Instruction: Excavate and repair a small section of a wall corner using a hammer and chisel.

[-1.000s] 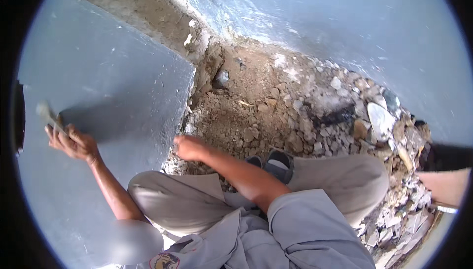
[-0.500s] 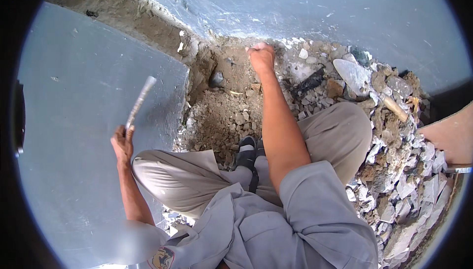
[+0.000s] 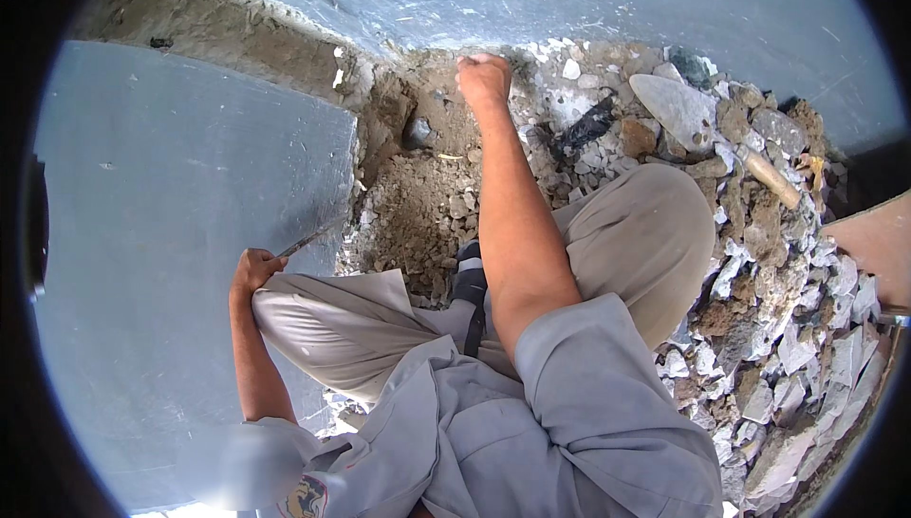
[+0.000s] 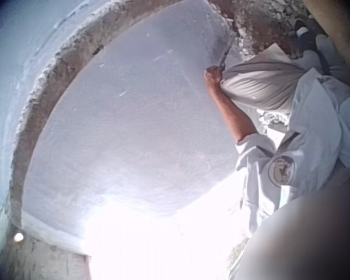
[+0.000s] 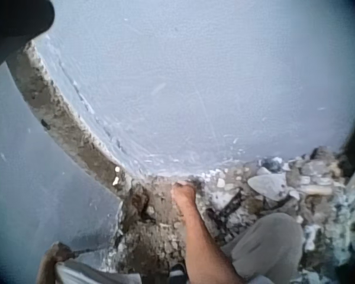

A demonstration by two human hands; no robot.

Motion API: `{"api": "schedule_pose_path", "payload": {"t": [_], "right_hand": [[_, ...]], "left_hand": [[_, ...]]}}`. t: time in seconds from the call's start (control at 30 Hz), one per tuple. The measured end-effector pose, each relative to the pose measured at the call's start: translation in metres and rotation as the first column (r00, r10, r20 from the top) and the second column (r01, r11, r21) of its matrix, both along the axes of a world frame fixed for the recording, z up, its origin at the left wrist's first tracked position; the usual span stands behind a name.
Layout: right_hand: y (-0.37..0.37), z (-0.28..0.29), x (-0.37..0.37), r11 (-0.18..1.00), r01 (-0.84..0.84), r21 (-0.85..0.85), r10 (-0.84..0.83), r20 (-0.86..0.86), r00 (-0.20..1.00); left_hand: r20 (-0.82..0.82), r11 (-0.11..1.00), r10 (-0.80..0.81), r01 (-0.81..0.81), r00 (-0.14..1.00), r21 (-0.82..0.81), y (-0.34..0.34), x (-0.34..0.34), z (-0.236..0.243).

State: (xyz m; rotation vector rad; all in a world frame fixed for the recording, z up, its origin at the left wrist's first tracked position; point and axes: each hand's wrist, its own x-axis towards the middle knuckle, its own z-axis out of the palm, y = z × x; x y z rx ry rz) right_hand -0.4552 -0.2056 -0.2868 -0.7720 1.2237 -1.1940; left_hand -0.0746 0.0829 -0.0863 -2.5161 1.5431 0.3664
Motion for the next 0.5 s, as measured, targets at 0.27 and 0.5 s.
{"api": "schedule_pose_path", "payload": {"t": [0.27, 0.5], "right_hand": [[-0.001, 0.001, 0.002, 0.995, 0.097, 0.026, -0.101, 0.191, 0.976], [0.003, 0.007, -0.001, 0.999, 0.038, 0.006, -0.039, 0.158, 0.987]], "left_hand": [[-0.027, 0.998, 0.067, -0.068, 0.997, -0.009, -0.004, -0.018, 0.006], [-0.009, 0.999, 0.046, -0.046, 0.999, 0.002, 0.000, -0.009, 0.007]]}}
